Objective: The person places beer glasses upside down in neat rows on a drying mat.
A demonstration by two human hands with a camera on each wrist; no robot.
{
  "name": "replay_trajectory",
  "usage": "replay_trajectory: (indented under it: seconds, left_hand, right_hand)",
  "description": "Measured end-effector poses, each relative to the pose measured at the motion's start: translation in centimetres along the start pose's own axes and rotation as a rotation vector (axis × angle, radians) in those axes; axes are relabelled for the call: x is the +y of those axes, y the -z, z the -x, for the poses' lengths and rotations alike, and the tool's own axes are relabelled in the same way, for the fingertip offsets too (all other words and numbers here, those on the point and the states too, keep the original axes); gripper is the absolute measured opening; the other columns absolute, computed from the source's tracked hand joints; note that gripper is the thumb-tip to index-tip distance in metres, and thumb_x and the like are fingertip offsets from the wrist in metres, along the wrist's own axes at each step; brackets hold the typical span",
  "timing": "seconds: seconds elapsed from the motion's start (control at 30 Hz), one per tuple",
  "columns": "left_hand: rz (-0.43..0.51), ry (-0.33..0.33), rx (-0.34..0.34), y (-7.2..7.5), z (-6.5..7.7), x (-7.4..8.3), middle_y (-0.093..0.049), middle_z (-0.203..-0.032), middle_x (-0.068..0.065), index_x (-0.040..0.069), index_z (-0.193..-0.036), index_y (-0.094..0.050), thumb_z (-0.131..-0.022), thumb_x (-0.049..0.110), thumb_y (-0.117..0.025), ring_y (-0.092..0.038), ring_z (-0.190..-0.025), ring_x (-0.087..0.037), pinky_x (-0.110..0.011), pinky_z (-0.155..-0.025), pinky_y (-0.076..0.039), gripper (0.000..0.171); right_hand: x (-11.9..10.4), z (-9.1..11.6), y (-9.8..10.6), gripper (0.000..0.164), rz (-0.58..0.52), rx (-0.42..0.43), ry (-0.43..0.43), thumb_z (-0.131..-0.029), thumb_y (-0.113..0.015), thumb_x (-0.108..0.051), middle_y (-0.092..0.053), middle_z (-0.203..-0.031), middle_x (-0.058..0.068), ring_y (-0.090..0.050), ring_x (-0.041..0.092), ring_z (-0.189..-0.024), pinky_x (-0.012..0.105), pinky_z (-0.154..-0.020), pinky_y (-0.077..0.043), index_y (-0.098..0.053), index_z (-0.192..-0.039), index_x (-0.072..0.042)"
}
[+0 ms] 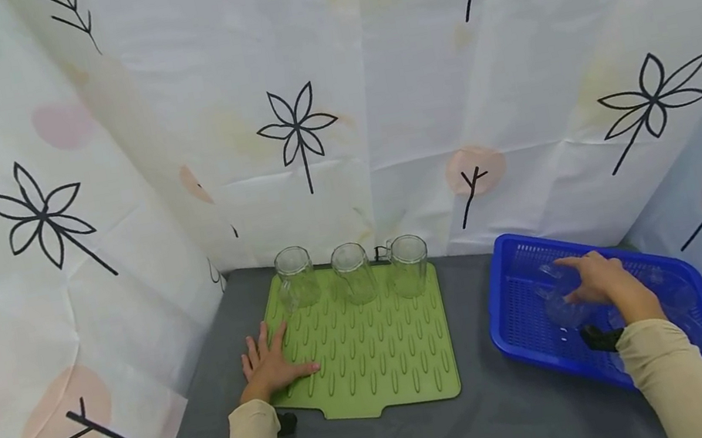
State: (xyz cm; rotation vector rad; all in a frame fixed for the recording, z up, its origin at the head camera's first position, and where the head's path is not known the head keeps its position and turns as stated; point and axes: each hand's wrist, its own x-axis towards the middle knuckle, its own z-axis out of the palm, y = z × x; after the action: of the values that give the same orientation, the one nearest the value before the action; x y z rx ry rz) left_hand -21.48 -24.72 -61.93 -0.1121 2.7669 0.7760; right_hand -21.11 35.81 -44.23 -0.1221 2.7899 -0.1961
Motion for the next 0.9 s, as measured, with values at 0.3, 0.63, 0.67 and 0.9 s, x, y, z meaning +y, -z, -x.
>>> replay_trajectory:
  seconds: [0.3, 0.63, 0.67, 0.9]
  left_hand:
    - [0.003, 0.003, -0.001, 0.0, 0.1, 0.1, 0.018, -0.172, -0.014, 0.026, -0.166, -0.012, -0.064, 0.079, -0.079, 0.024, -0.154, -0.050, -0.075, -0.118, 0.012, 0.133]
    - [0.040, -0.010, 0.010, 0.1, 0.5, 0.5, 0.017, -0.172, -0.015, 0.026, -0.166, -0.015, -0.064, 0.078, -0.080, 0.023, -0.154, -0.051, -0.075, -0.118, 0.013, 0.132]
    - [0.048, -0.008, 0.013, 0.2, 0.6, 0.6, 0.016, -0.172, -0.014, 0.026, -0.166, -0.016, -0.063, 0.079, -0.080, 0.023, -0.154, -0.051, -0.075, -0.118, 0.013, 0.132]
    - [0.045, -0.007, 0.012, 0.3, 0.8, 0.8, 0.017, -0.172, -0.013, 0.027, -0.166, -0.014, -0.064, 0.082, -0.077, 0.025, -0.154, -0.049, -0.074, -0.118, 0.014, 0.132]
  right_hand:
    - [-0.5, 0.2, -0.3, 0.075, -0.068, -0.001, 0.008, -0.087, -0.079, -0.019, -0.037, -0.140, 0.051, -0.030, 0.068, -0.132, 0.081, -0.103, -0.030, -0.043, -0.148, 0.005]
    - [-0.7, 0.1, -0.6, 0.070, -0.137, -0.030, -0.055, -0.089, -0.078, -0.017, -0.027, -0.142, 0.051, -0.026, 0.071, -0.130, 0.084, -0.102, -0.026, -0.044, -0.147, 0.003]
    - [-0.7, 0.1, -0.7, 0.070, -0.143, -0.031, -0.058, -0.089, -0.078, -0.017, -0.026, -0.142, 0.052, -0.027, 0.072, -0.130, 0.084, -0.102, -0.026, -0.044, -0.147, 0.003]
    - [-1.2, 0.1, -1.1, 0.072, -0.168, -0.015, -0.082, -0.091, -0.076, -0.020, -0.022, -0.142, 0.051, -0.033, 0.077, -0.121, 0.077, -0.088, -0.042, -0.039, -0.149, 0.001]
